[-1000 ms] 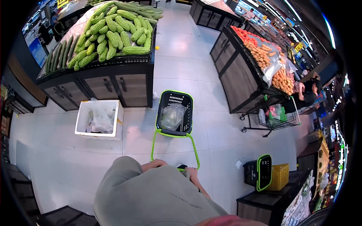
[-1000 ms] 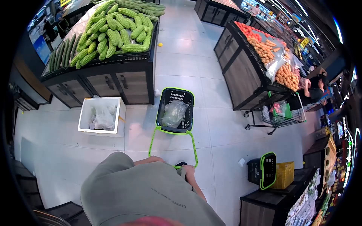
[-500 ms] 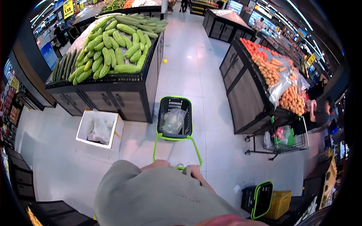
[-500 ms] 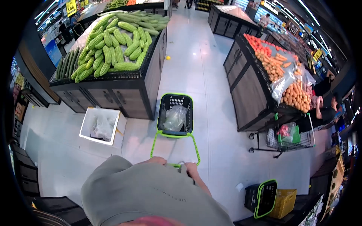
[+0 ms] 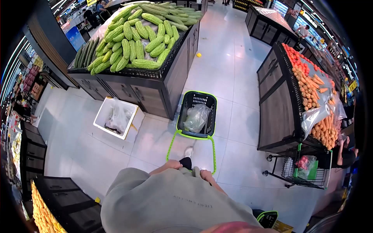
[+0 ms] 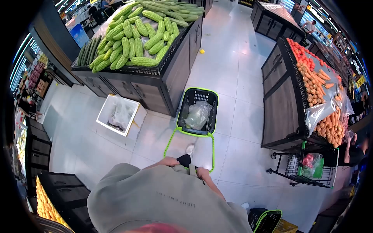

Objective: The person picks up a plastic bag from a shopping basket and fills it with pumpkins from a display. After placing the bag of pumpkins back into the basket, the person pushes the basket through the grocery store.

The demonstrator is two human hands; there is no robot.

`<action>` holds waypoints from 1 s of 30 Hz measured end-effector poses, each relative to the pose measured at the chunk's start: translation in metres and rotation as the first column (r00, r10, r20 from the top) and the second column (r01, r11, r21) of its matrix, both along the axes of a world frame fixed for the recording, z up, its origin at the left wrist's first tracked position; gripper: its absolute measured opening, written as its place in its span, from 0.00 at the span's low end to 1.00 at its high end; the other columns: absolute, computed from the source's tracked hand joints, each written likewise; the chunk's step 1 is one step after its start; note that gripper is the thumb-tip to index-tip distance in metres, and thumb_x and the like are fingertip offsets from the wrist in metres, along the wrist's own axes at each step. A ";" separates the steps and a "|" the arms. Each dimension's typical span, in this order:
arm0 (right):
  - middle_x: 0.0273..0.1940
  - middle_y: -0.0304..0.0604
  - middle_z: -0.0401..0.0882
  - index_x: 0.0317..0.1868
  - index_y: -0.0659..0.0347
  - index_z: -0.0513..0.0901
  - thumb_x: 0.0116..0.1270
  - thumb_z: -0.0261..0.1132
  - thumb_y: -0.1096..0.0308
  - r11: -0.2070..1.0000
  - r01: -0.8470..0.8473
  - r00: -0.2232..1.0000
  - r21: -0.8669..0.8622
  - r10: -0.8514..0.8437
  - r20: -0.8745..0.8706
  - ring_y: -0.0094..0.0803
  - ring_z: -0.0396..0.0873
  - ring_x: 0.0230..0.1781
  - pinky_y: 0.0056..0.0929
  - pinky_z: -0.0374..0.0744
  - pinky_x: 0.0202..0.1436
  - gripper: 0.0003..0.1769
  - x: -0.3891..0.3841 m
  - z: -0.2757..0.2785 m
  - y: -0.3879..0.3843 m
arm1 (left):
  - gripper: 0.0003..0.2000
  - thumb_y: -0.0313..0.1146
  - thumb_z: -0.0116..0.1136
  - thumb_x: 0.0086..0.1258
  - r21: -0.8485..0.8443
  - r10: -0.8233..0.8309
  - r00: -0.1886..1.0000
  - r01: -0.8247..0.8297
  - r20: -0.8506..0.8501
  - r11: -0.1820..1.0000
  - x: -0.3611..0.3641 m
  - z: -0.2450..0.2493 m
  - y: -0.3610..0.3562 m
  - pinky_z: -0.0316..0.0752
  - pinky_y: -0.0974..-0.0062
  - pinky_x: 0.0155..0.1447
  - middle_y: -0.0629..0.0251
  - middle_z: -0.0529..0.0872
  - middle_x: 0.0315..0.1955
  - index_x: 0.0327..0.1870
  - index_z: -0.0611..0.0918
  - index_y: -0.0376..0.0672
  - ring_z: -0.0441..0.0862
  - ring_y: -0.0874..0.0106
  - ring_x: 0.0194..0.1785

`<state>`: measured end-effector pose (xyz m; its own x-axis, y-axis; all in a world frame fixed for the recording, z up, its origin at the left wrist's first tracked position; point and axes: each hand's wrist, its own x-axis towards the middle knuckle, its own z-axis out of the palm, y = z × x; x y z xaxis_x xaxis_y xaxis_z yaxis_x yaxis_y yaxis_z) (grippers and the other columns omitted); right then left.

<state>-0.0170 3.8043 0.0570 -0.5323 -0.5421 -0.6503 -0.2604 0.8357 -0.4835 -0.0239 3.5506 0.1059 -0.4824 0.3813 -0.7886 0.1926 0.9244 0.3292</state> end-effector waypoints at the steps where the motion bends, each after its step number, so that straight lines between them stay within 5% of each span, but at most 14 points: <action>1: 0.37 0.46 0.81 0.35 0.54 0.81 0.55 0.53 0.61 1.000 -0.003 1.000 -0.013 0.003 -0.007 0.40 0.80 0.39 0.43 0.75 0.39 0.13 -0.006 0.003 0.005 | 0.18 0.47 0.37 0.66 -0.072 0.017 0.998 -0.012 0.069 0.997 -0.008 -0.001 0.007 0.72 0.57 0.43 0.56 0.81 0.39 0.42 0.79 0.51 0.79 0.56 0.43; 5: 0.38 0.46 0.81 0.35 0.53 0.81 0.55 0.54 0.62 0.997 0.014 0.998 0.074 -0.019 0.062 0.41 0.79 0.40 0.45 0.74 0.41 0.11 -0.041 -0.011 0.023 | 0.20 0.51 0.36 0.66 -0.215 0.132 0.969 -0.087 0.207 0.973 -0.052 -0.003 0.031 0.71 0.60 0.51 0.62 0.81 0.45 0.49 0.77 0.54 0.77 0.62 0.51; 7: 0.38 0.46 0.81 0.35 0.53 0.81 0.53 0.56 0.64 0.998 -0.021 1.000 0.063 0.022 -0.011 0.41 0.79 0.41 0.47 0.73 0.44 0.11 -0.064 -0.009 0.033 | 0.26 0.53 0.35 0.64 -0.139 0.156 0.952 -0.123 0.263 0.983 -0.078 -0.001 0.039 0.66 0.66 0.57 0.60 0.78 0.50 0.51 0.76 0.44 0.74 0.62 0.54; 11: 0.39 0.46 0.81 0.37 0.54 0.81 0.52 0.58 0.62 0.993 -0.054 0.998 0.101 0.051 0.033 0.42 0.78 0.43 0.47 0.71 0.48 0.13 -0.138 -0.023 0.041 | 0.24 0.52 0.41 0.62 -0.155 0.330 0.881 -0.294 0.338 0.943 -0.114 -0.116 0.026 0.67 0.69 0.56 0.62 0.79 0.49 0.51 0.76 0.45 0.75 0.65 0.53; 13: 0.40 0.46 0.80 0.37 0.55 0.80 0.51 0.59 0.60 0.997 -0.010 0.999 0.079 0.006 0.051 0.43 0.78 0.44 0.47 0.70 0.49 0.14 -0.178 -0.014 0.035 | 0.24 0.50 0.43 0.60 0.142 0.149 0.947 -0.195 0.284 0.970 -0.133 -0.145 0.003 0.67 0.69 0.56 0.60 0.78 0.49 0.50 0.76 0.44 0.75 0.66 0.53; 15: 0.40 0.47 0.80 0.38 0.55 0.80 0.51 0.60 0.57 1.000 0.017 0.999 -0.015 -0.016 0.049 0.44 0.78 0.44 0.48 0.71 0.48 0.16 -0.215 -0.014 0.035 | 0.22 0.48 0.47 0.57 0.273 0.650 0.594 -0.801 0.474 0.533 -0.165 -0.036 0.011 0.68 0.68 0.54 0.62 0.77 0.52 0.49 0.78 0.46 0.76 0.65 0.53; 16: 0.40 0.47 0.80 0.38 0.55 0.80 0.51 0.60 0.57 1.000 0.008 0.998 -0.017 -0.007 0.056 0.44 0.78 0.44 0.48 0.71 0.48 0.16 -0.231 -0.016 0.034 | 0.22 0.48 0.47 0.57 0.267 0.656 0.585 -0.807 0.477 0.526 -0.189 -0.020 0.019 0.68 0.68 0.54 0.62 0.77 0.52 0.49 0.78 0.46 0.76 0.65 0.53; 18: 0.35 0.48 0.81 0.34 0.55 0.81 0.48 0.62 0.57 0.996 -0.046 0.997 -0.082 0.041 -0.066 0.44 0.79 0.37 0.38 0.76 0.40 0.15 -0.263 -0.020 0.027 | 0.22 0.48 0.42 0.59 -0.207 0.461 0.883 -0.436 0.093 0.876 -0.238 -0.007 0.033 0.68 0.65 0.55 0.59 0.77 0.51 0.47 0.79 0.44 0.75 0.62 0.53; 19: 0.35 0.48 0.81 0.34 0.55 0.81 0.48 0.62 0.57 0.995 -0.054 0.997 -0.083 0.049 -0.062 0.44 0.79 0.37 0.38 0.76 0.40 0.15 -0.279 -0.013 0.025 | 0.22 0.48 0.42 0.59 -0.209 0.468 0.879 -0.442 0.096 0.872 -0.250 -0.007 0.028 0.68 0.65 0.55 0.59 0.77 0.51 0.47 0.79 0.44 0.75 0.62 0.53; 21: 0.32 0.47 0.81 0.31 0.58 0.80 0.46 0.62 0.60 0.923 -0.028 0.991 -0.383 0.075 0.108 0.43 0.79 0.33 0.36 0.75 0.38 0.13 -0.307 0.017 0.025 | 0.23 0.48 0.36 0.61 -0.169 0.421 0.907 -0.414 0.005 0.894 -0.264 -0.006 0.021 0.68 0.62 0.55 0.56 0.77 0.49 0.46 0.79 0.43 0.75 0.58 0.53; 23: 0.30 0.49 0.80 0.32 0.62 0.80 0.44 0.62 0.63 0.884 0.204 0.930 -0.420 -0.041 0.366 0.40 0.78 0.32 0.35 0.74 0.36 0.15 -0.320 0.013 0.028 | 0.24 0.48 0.34 0.62 -0.172 0.419 0.907 -0.408 0.032 0.896 -0.279 0.021 0.026 0.69 0.62 0.54 0.53 0.79 0.46 0.44 0.80 0.42 0.76 0.56 0.51; 25: 0.34 0.50 0.80 0.36 0.63 0.80 0.44 0.63 0.65 0.849 -0.019 0.991 -0.527 0.088 0.105 0.38 0.78 0.34 0.34 0.74 0.38 0.17 -0.343 -0.015 0.028 | 0.23 0.48 0.35 0.62 -0.152 0.456 0.890 -0.454 -0.019 0.878 -0.297 0.027 0.024 0.70 0.61 0.52 0.51 0.80 0.44 0.41 0.81 0.40 0.76 0.55 0.49; 28: 0.41 0.50 0.79 0.42 0.61 0.79 0.47 0.62 0.64 0.887 -0.076 0.936 -0.456 0.221 0.275 0.41 0.77 0.42 0.34 0.73 0.44 0.19 -0.387 0.047 0.023 | 0.23 0.47 0.37 0.61 -0.090 0.538 0.835 -0.548 -0.115 0.832 -0.312 0.028 0.023 0.71 0.61 0.49 0.49 0.81 0.38 0.36 0.81 0.38 0.78 0.53 0.44; 30: 0.40 0.49 0.79 0.43 0.62 0.78 0.53 0.59 0.65 0.896 -0.213 0.922 -0.390 0.316 0.225 0.38 0.77 0.41 0.32 0.73 0.44 0.17 -0.415 0.040 0.022 | 0.23 0.47 0.37 0.61 -0.068 0.606 0.784 -0.617 -0.133 0.784 -0.329 0.031 0.030 0.71 0.61 0.48 0.47 0.81 0.36 0.34 0.81 0.36 0.78 0.52 0.42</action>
